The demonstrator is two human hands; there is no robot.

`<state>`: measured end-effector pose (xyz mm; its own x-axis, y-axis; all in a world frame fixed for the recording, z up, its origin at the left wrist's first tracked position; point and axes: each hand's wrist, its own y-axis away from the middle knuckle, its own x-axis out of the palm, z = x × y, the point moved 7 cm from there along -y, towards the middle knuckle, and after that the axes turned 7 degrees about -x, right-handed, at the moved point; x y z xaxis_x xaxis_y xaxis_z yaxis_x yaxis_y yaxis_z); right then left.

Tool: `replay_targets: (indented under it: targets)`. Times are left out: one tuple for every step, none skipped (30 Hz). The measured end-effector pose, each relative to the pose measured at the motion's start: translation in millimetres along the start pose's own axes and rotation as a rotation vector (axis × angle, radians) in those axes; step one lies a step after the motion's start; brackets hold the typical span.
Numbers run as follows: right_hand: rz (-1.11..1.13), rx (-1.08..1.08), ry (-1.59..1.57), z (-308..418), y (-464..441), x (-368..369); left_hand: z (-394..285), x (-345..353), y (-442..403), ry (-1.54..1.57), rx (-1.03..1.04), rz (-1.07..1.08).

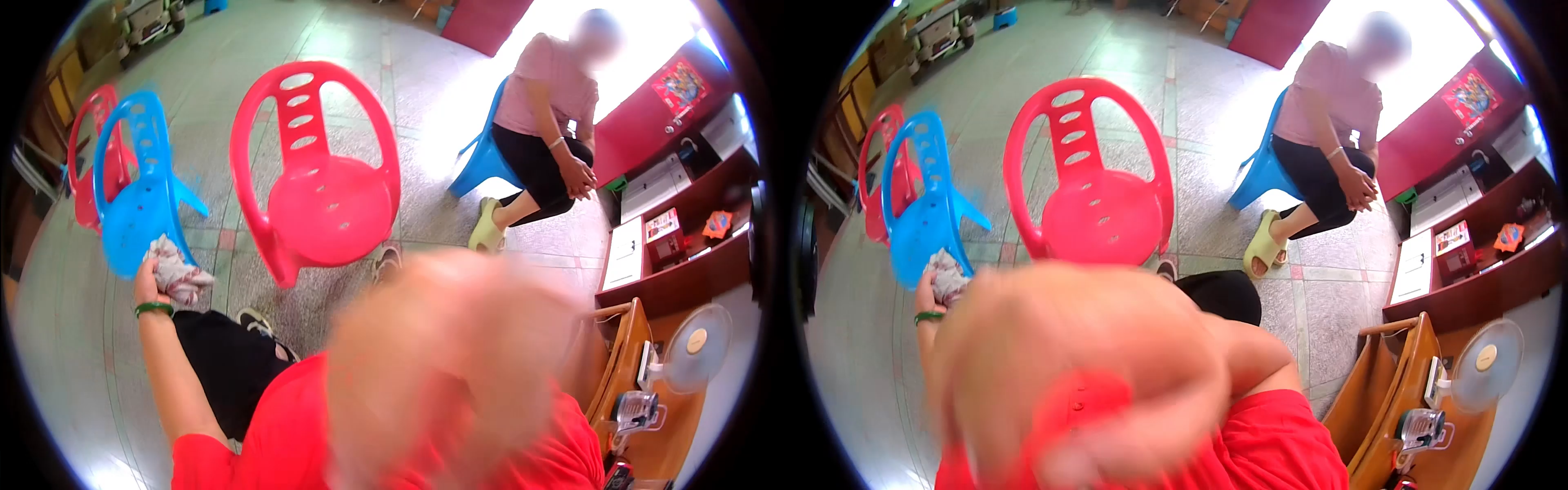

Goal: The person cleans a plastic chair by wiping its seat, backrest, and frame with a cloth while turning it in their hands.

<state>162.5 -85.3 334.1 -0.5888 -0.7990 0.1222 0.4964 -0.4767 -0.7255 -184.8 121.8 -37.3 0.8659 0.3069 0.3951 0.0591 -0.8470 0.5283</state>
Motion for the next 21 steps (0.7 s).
replay_targets:
  targets:
    - [-0.051, 0.083, 0.017, -18, 7, -18, 2, -6, -9, -0.006, -0.01, 0.03]
    - [-0.109, 0.167, 0.036, -38, 17, -40, 2, -3, -5, -0.006, 0.001, 0.026]
    - [-0.171, 0.261, 0.072, -61, 32, -65, 0, -2, -1, -0.005, 0.014, 0.018]
    - [-0.201, 0.36, 0.139, -86, 52, -93, 1, -7, -5, -0.006, 0.008, 0.014]
    - [-0.276, 0.52, 0.162, -101, 73, -120, 0, -7, -2, 0.005, 0.007, -0.043]
    - [-0.296, 0.527, 0.493, -110, 94, -157, -1, -8, -2, 0.014, 0.024, -0.046]
    - [-0.435, 0.613, 0.443, -119, 122, -188, 0, -11, -2, 0.024, 0.039, -0.052]
    - [-0.574, 0.698, 0.388, -122, 152, -216, 1, -16, -6, 0.023, 0.045, -0.049]
    - [-0.695, 0.737, 0.373, -123, 183, -243, 2, -21, -11, 0.021, 0.051, -0.047]
    - [-0.817, 0.774, 0.355, -122, 212, -264, 1, -23, -11, 0.028, 0.063, -0.044]
    - [-0.919, 0.78, 0.348, -116, 233, -277, 2, -26, -16, 0.019, 0.068, -0.001]
    - [-1.022, 0.786, 0.337, -110, 252, -285, 0, -22, -12, 0.026, 0.087, -0.006]
    - [-1.023, 0.775, 0.334, -106, 260, -288, -1, -16, -6, 0.03, 0.104, -0.012]
    - [-1.133, 0.774, 0.313, -101, 274, -291, -2, -11, -1, 0.021, 0.111, -0.01]
    - [-1.244, 0.77, 0.289, -98, 291, -294, -1, -9, 2, 0.028, 0.092, -0.03]
    - [-1.25, 0.76, 0.28, -102, 309, -300, -2, -9, 4, 0.034, 0.073, -0.051]
    - [-1.284, 0.812, 0.291, -110, 335, -311, -3, -10, 2, 0.023, 0.079, -0.05]
    - [-1.317, 0.866, 0.302, -117, 355, -319, -1, -12, -3, 0.013, 0.087, -0.052]
    - [-1.321, 0.86, 0.294, -119, 363, -322, -2, -10, -4, 0.004, 0.093, -0.056]
    - [-0.979, 1.1, 0.825, -114, 363, -328, -1, -9, -3, 0.012, 0.078, -0.097]
    - [-0.552, 1.277, 1.327, -114, 360, -330, -2, -8, -5, 0.004, 0.079, -0.095]
